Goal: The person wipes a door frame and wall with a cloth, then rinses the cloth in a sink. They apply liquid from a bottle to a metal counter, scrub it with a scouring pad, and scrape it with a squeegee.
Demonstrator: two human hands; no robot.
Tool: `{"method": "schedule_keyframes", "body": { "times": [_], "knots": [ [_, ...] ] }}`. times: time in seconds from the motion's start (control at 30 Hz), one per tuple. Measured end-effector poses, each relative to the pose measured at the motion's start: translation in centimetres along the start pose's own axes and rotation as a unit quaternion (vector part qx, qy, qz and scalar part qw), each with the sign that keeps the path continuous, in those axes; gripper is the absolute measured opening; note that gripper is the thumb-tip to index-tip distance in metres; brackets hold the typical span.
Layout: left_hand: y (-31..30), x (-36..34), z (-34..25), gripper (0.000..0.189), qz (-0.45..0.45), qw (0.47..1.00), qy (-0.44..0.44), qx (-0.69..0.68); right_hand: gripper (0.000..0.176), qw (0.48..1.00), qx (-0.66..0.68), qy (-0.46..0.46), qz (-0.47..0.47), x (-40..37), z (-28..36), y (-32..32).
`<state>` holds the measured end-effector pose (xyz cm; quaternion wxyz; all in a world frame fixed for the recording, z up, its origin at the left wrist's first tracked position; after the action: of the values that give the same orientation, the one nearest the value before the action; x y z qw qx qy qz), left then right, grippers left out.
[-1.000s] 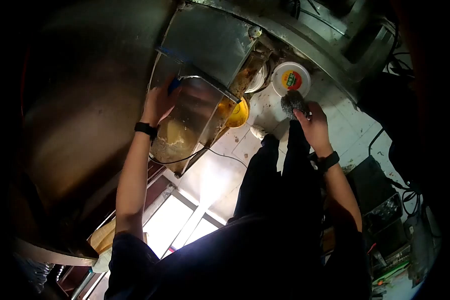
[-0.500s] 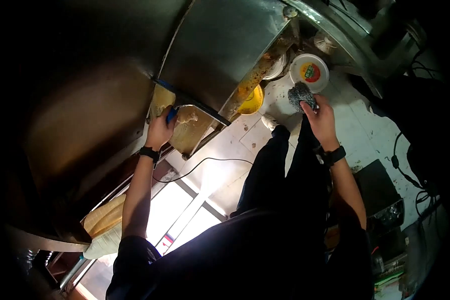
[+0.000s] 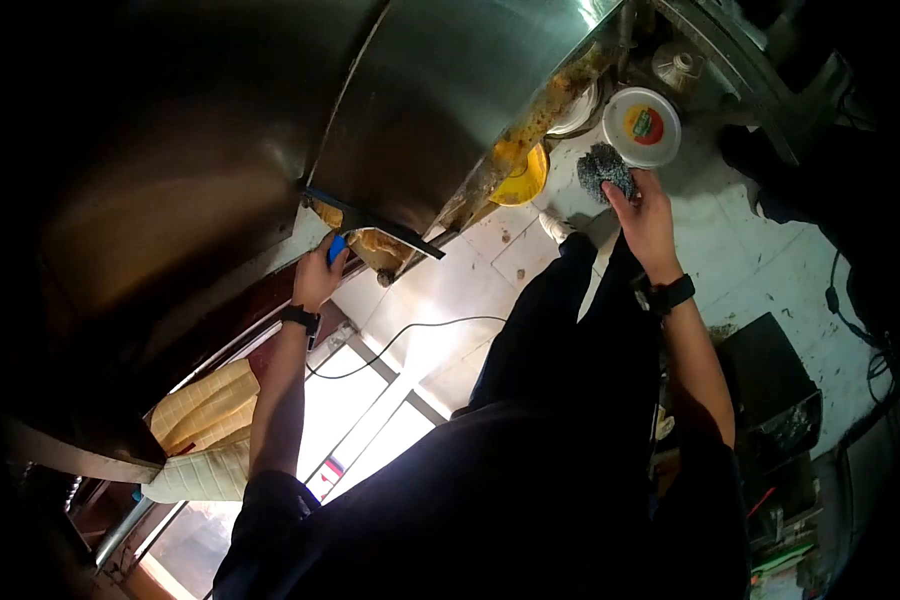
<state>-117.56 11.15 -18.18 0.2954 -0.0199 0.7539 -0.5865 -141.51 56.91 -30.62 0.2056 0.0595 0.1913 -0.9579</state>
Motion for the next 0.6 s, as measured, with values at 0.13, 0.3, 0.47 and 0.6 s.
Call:
{"method": "schedule_keyframes", "body": {
  "times": [0.13,0.3,0.47,0.6],
  "knots": [
    [0.1,0.1,0.1,0.047,0.023,0.999,-0.049,0.007,0.024,1.000,0.018,0.020,0.006,-1.2,0.2,0.7],
    [0.6,-0.1,0.4,0.045,-0.007,0.999,-0.041,-0.007,0.027,0.998,0.051,0.028,0.006,-1.9,0.5,1.2],
    [1.1,-1.7,-0.7,0.043,-0.031,0.997,-0.051,-0.050,0.027,0.999,0.007,0.015,0.046,-1.9,0.9,1.0],
    [2.2,-2.9,-0.9,0.041,-0.028,0.994,-0.076,-0.068,0.028,0.998,-0.037,0.014,0.055,-1.5,0.9,-0.1]
  ]
}}
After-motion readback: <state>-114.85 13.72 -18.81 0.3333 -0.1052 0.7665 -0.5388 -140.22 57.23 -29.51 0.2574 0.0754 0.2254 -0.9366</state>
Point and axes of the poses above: each hand's wrist, its own x-axis towards the middle knuckle, its own y-axis out of the palm, z = x × y, the point moved 8 cm from there along x, towards the middle knuckle, and after that the axes turned 7 degrees about -x, right-handed, at the moved point
